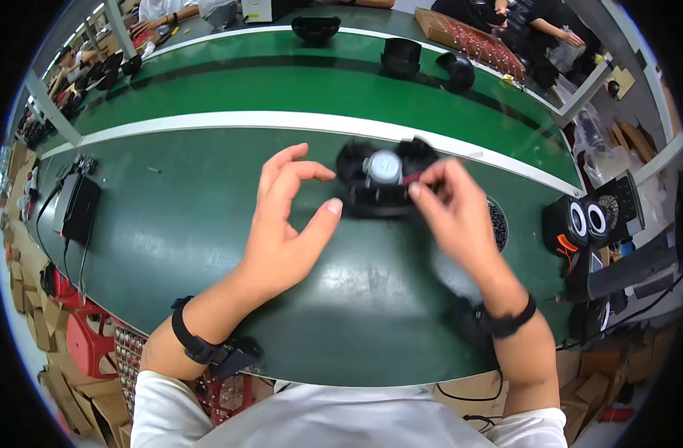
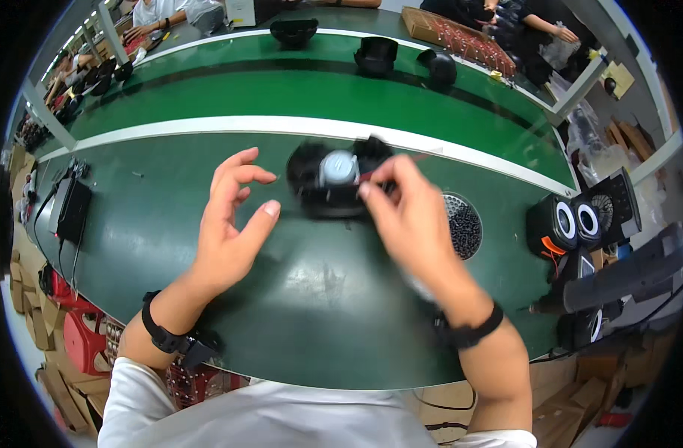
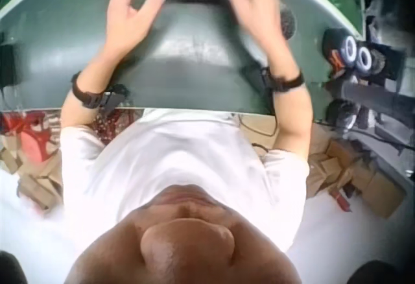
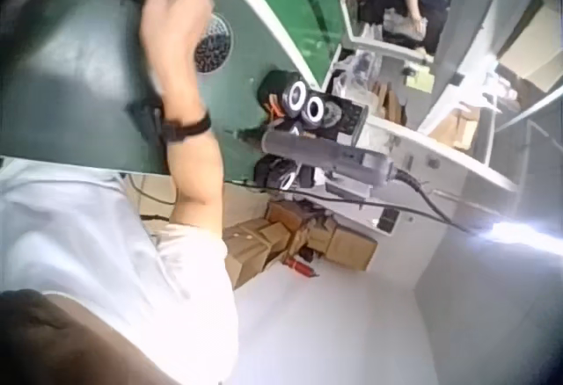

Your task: Assemble speaker internal drivers and wires inside outer plastic housings using an automatic electric screwdriver tool on a factory assembly line.

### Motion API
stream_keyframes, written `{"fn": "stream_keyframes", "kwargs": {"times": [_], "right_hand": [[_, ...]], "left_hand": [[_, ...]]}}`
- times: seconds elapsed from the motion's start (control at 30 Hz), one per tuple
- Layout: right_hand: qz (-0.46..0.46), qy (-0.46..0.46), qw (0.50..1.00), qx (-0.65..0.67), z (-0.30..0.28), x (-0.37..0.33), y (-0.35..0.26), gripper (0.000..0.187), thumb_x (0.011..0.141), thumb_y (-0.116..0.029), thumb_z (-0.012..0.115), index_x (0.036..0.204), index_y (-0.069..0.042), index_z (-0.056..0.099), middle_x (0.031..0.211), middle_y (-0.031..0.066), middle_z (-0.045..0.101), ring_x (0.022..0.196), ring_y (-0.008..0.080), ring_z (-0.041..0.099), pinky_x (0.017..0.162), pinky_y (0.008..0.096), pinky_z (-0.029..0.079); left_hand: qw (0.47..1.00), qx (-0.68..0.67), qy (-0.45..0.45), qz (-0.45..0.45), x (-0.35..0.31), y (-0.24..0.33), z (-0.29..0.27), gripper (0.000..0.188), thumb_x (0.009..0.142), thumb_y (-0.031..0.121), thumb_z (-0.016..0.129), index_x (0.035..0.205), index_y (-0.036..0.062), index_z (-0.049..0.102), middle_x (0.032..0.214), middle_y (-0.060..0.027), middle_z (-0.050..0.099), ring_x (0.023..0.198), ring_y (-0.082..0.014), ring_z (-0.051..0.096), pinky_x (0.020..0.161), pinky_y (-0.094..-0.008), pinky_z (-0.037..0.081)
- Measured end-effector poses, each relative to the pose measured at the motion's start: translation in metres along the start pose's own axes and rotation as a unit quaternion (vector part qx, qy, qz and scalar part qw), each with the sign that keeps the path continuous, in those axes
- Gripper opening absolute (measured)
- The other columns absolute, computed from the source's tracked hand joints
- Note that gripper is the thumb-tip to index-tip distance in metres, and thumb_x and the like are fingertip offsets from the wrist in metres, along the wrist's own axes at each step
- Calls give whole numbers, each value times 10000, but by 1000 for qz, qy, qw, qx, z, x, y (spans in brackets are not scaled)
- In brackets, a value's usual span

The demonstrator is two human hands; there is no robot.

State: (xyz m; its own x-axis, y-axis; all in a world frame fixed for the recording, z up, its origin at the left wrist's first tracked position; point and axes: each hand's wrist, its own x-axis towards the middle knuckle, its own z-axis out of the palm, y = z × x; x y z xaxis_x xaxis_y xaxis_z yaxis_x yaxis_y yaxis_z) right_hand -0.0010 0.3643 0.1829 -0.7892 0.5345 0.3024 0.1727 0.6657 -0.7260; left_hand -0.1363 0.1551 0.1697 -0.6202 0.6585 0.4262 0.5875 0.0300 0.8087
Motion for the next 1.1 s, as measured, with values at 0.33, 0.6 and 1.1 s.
{"fn": "stream_keyframes", "kwargs": {"times": [0.33, 0.6, 1.1], "right_hand": [[57, -33, 998, 23, -7, -121, -33, 262, 839, -104, 766, 1050, -34, 627, 790, 95, 679, 646, 174, 649, 607, 301, 518], [-143, 169, 970, 97, -85, -114, -22, 249, 814, 49, 640, 1050, 5, 573, 887, 146, 631, 797, 223, 603, 731, 320, 494], [-134, -162, 976, 52, -33, -83, 8, 587, 702, -109, 881, 1206, 17, 608, 1353, 282, 502, 904, 225, 684, 757, 332, 555]], "left_hand": [[985, -52, -160, -48, -31, 24, 21, 321, 828, 9, 679, 1145, 27, 635, 1328, -204, 519, 1334, -315, 467, 1047, -369, 399], [973, -45, -222, -38, -17, 30, 21, 457, 766, -66, 636, 1212, 25, 669, 1328, -207, 526, 1284, -305, 512, 1018, -361, 431], [935, 20, -325, -143, 20, 47, 0, 429, 736, 52, 768, 1153, -6, 685, 1199, -137, 576, 1071, -265, 578, 903, -354, 477]]}}
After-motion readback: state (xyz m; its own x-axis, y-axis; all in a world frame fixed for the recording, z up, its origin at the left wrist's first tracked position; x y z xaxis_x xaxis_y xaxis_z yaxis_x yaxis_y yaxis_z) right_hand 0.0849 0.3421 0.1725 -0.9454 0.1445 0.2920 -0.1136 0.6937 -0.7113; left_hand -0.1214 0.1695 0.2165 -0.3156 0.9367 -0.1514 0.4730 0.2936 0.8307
